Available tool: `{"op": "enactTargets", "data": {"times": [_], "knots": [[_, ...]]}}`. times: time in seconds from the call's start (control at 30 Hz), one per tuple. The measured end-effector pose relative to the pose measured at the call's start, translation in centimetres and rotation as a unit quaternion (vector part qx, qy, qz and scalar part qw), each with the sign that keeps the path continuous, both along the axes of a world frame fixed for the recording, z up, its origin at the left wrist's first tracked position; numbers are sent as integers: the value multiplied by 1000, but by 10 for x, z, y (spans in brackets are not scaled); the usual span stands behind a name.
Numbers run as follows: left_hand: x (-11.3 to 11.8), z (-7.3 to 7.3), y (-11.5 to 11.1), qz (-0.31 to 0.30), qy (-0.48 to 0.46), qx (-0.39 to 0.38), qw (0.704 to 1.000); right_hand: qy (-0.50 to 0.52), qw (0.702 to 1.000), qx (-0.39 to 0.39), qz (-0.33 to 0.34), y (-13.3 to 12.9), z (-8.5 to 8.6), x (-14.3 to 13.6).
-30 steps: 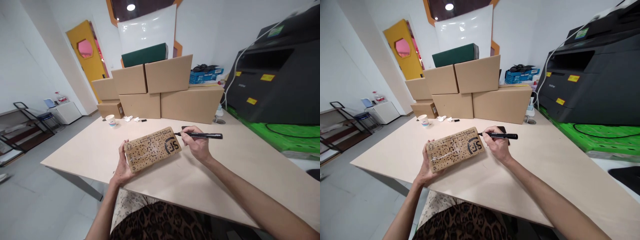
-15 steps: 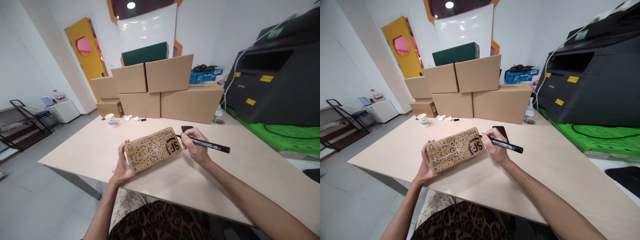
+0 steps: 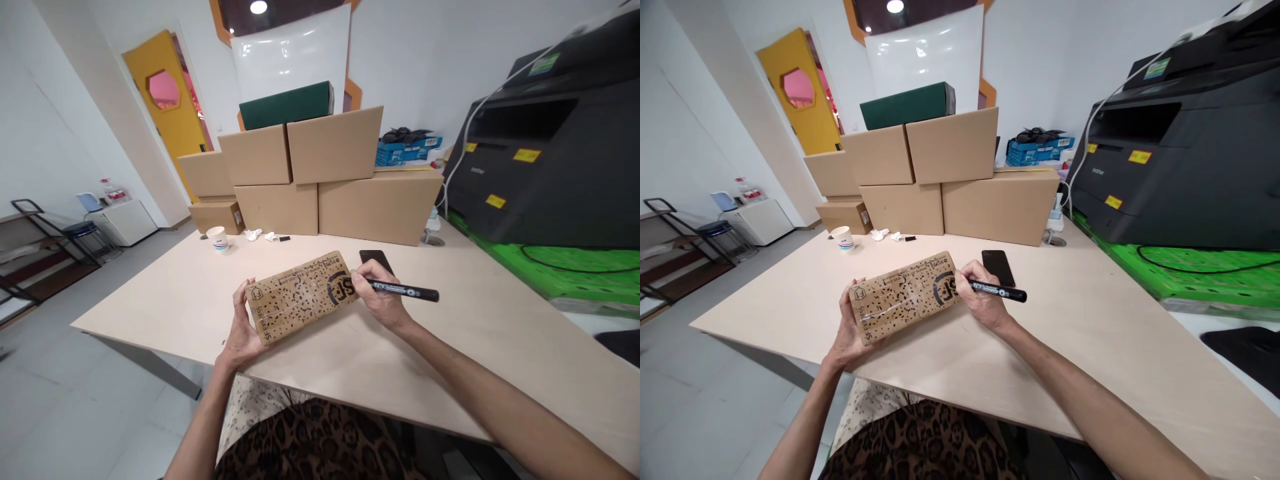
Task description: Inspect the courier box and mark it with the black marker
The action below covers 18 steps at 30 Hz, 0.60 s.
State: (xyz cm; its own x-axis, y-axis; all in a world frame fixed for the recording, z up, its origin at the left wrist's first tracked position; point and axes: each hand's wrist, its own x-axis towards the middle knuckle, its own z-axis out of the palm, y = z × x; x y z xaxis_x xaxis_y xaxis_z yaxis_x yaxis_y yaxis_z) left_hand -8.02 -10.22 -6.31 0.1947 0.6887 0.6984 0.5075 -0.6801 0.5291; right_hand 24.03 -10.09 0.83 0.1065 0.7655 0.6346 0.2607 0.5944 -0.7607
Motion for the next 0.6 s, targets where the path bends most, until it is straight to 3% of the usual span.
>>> {"op": "enactTargets", "data": {"times": [0.6], "knots": [[0, 0, -2, -3, 10, 11, 1000, -3, 1000, -1, 4, 2, 6, -5]]}}
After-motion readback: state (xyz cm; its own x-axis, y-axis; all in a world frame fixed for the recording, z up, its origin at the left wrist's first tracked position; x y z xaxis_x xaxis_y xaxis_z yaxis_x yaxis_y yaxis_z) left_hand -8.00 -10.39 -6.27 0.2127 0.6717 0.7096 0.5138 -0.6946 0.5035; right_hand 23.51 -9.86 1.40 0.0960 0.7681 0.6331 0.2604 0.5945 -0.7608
